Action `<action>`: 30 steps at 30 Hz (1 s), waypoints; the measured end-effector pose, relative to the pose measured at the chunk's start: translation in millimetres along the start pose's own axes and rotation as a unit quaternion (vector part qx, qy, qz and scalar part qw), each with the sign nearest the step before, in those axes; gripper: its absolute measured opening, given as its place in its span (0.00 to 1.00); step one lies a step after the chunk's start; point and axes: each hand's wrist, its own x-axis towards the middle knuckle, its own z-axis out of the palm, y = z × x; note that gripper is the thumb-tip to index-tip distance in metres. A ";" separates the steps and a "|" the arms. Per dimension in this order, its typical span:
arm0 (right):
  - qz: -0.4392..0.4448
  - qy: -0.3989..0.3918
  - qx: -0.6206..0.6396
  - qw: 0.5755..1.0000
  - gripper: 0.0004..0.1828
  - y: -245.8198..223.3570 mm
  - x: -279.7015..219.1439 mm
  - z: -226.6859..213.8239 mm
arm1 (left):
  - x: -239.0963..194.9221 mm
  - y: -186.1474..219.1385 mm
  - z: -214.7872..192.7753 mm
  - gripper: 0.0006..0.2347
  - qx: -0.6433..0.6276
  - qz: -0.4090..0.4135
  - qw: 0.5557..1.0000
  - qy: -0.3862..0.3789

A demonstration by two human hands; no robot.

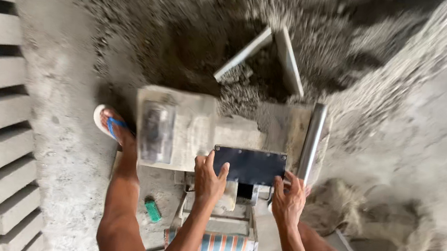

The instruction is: The person scoops wet concrete into a metal mold, levels the surface with a straight edge, and compacts it with a roller. They then flip the mold to release the formed brick and place it on a stack of finished bricks before repeating the process.

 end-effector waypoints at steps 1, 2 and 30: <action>0.001 0.012 -0.012 1.000 0.18 25.4 10.2 16.7 | 4.8 -11.5 22.0 0.23 0.021 0.026 0.999 0.024; -0.001 0.030 -0.026 0.999 0.18 49.3 23.5 30.2 | 11.8 -19.3 46.4 0.23 0.037 0.058 0.997 0.045; -0.190 0.224 -0.054 0.954 0.31 22.0 45.0 93.2 | 78.0 -62.7 27.3 0.37 0.087 0.306 0.908 0.271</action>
